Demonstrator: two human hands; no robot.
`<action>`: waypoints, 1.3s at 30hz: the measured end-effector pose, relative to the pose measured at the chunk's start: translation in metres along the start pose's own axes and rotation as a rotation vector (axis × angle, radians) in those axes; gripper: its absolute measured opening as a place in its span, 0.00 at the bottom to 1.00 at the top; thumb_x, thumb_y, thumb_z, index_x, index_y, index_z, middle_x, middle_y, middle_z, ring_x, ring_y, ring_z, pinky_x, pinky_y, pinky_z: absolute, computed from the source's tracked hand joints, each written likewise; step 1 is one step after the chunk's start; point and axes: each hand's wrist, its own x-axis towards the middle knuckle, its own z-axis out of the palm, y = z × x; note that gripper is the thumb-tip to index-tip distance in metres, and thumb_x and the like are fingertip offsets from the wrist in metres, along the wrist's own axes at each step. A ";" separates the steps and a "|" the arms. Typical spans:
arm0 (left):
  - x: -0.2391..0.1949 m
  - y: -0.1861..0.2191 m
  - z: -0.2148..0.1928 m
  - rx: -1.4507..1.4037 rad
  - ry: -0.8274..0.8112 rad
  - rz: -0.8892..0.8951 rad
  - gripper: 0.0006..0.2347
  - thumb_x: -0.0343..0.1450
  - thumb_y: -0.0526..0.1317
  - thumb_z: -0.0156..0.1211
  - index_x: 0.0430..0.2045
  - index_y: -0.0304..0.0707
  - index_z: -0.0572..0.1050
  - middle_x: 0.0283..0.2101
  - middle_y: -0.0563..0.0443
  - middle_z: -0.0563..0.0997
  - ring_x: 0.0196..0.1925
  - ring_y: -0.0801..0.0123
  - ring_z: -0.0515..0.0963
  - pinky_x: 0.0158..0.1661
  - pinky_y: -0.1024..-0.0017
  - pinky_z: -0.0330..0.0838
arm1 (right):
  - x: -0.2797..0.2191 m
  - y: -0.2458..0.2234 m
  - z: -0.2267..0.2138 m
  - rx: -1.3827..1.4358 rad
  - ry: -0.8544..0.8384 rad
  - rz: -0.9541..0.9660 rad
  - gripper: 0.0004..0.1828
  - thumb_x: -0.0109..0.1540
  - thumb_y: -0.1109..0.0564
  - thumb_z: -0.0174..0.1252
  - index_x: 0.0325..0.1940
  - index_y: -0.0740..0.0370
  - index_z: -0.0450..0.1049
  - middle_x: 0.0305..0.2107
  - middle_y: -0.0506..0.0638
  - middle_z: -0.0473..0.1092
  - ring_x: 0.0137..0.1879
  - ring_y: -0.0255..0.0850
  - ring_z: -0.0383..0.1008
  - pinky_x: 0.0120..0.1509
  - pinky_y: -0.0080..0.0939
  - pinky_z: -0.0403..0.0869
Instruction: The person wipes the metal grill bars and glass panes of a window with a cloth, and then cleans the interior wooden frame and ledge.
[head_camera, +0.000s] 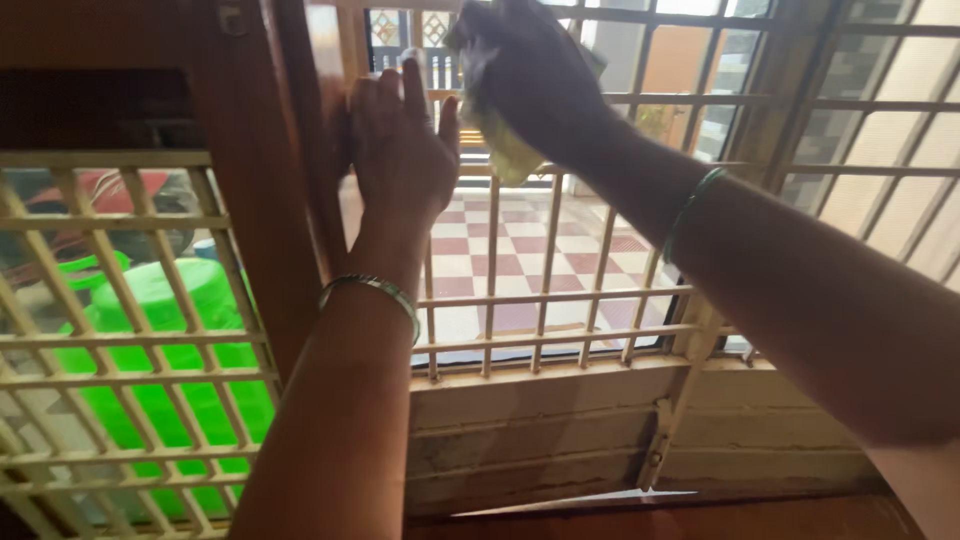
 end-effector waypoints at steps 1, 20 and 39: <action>-0.003 0.001 -0.002 -0.054 -0.079 -0.026 0.23 0.79 0.49 0.55 0.62 0.29 0.65 0.53 0.36 0.72 0.60 0.46 0.67 0.66 0.51 0.57 | 0.003 -0.001 -0.001 -0.030 -0.115 0.116 0.12 0.62 0.56 0.59 0.49 0.59 0.74 0.47 0.51 0.73 0.51 0.48 0.74 0.54 0.47 0.76; -0.005 0.007 -0.010 -0.022 -0.057 0.014 0.25 0.80 0.53 0.56 0.62 0.27 0.66 0.55 0.35 0.70 0.60 0.45 0.65 0.65 0.50 0.56 | -0.037 0.014 0.001 0.113 -0.036 0.215 0.17 0.66 0.65 0.61 0.59 0.67 0.75 0.50 0.61 0.74 0.50 0.50 0.79 0.55 0.45 0.78; 0.000 0.017 -0.023 0.031 -0.095 0.005 0.26 0.79 0.53 0.54 0.63 0.27 0.68 0.51 0.36 0.72 0.58 0.46 0.68 0.65 0.50 0.57 | -0.071 0.027 -0.019 -0.087 -0.168 0.397 0.24 0.56 0.58 0.66 0.54 0.68 0.74 0.49 0.57 0.67 0.56 0.48 0.70 0.58 0.48 0.77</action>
